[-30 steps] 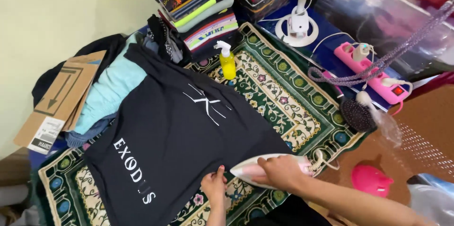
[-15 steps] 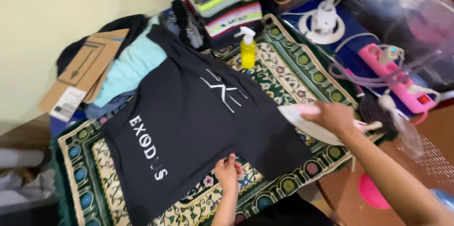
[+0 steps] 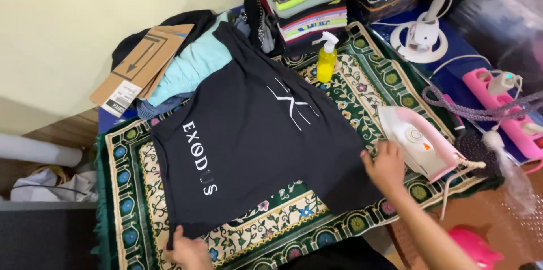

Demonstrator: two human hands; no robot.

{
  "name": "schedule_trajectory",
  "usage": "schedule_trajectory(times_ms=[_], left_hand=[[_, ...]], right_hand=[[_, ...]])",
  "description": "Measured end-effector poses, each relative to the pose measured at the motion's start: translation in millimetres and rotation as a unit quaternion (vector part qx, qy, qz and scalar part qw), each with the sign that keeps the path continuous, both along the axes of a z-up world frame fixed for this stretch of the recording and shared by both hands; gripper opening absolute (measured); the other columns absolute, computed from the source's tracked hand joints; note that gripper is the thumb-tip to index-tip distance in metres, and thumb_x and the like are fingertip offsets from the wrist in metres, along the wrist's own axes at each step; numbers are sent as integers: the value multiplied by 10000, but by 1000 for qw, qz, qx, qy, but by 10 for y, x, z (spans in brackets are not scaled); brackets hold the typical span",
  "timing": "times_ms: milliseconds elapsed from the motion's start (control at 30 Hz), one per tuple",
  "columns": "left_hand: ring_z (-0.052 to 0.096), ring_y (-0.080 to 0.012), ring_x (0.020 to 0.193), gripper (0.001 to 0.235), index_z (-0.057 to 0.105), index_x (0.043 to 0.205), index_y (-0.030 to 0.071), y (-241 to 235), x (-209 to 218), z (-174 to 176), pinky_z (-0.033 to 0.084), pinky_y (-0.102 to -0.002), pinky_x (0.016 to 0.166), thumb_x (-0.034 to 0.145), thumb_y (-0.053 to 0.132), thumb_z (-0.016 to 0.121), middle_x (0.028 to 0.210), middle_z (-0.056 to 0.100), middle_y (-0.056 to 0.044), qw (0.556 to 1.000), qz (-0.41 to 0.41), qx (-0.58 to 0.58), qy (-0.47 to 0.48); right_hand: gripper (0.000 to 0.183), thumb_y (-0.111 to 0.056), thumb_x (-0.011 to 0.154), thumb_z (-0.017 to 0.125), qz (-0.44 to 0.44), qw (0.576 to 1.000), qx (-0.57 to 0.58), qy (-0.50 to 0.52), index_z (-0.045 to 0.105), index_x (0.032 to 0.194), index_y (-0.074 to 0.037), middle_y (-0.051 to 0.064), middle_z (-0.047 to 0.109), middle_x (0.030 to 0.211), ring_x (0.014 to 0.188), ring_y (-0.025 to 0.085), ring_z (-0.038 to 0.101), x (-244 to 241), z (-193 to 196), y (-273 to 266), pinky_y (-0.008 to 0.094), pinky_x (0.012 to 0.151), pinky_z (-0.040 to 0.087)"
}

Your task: Ironing a black t-shirt using a spray bottle and an electric iron.

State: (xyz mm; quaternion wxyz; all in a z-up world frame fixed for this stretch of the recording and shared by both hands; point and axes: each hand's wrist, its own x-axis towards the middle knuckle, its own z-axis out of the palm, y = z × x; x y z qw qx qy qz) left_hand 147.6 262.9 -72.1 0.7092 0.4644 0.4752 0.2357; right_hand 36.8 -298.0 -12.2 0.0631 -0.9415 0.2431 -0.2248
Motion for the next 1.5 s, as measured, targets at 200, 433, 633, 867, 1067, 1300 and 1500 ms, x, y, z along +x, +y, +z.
schedule_trajectory(times_ms=[200,433,633,867,1067,1300,1500], left_hand=[[624,-266,1090,630,541,1312,14,866,96,-89,471,-332,959,735,-226,619,1213,633,-174,928,-281,220,-110],[622,-345,1130,547,643,1340,7,608,198,1365,516,-448,994,890,-252,472,1428,627,-199,886,-463,21,33],[565,-375,1151,585,562,1426,-91,585,-303,2238,429,-433,1028,880,-272,460,1356,594,-308,897,-443,12,-2],[598,-323,1372,656,590,1410,-42,2604,-851,-674,419,-431,1147,797,-15,822,1449,641,-230,673,-707,188,-109],[759,-418,1078,894,359,1558,5,1824,-530,-179,608,-485,927,755,-103,738,1265,722,-337,804,-586,96,-20],[607,-484,1131,762,471,1535,150,629,898,700,556,-584,885,847,202,796,1313,545,-282,620,-430,651,85],[576,-363,1142,473,613,1340,292,583,1800,413,537,-518,860,881,309,728,1383,536,-66,515,-339,780,104]], right_hand=[[291,-379,939,640,-26,997,68,26,581,1081,-131,124,644,1086,891,429,616,-75,-347,180,536,758,483],[436,-26,829,726,154,913,360,116,771,1184,-275,26,763,1117,990,213,711,-141,-96,-216,335,958,536],[468,18,827,724,96,871,458,145,762,1266,-140,30,766,1254,1083,202,706,-450,1099,-101,324,1012,486],[497,-51,826,745,52,824,523,212,773,1309,-165,23,763,1355,1220,197,697,-1193,638,-198,340,1105,462],[161,-257,746,691,106,843,209,484,850,763,-278,-90,775,646,598,101,630,-569,134,-456,260,665,530],[286,-475,896,702,130,957,176,192,741,1148,-346,-1,777,1102,1076,317,723,1831,-282,-70,470,902,583],[526,-493,875,706,21,983,92,158,616,1301,-197,101,605,1296,1166,399,575,2921,-479,266,573,886,546]])
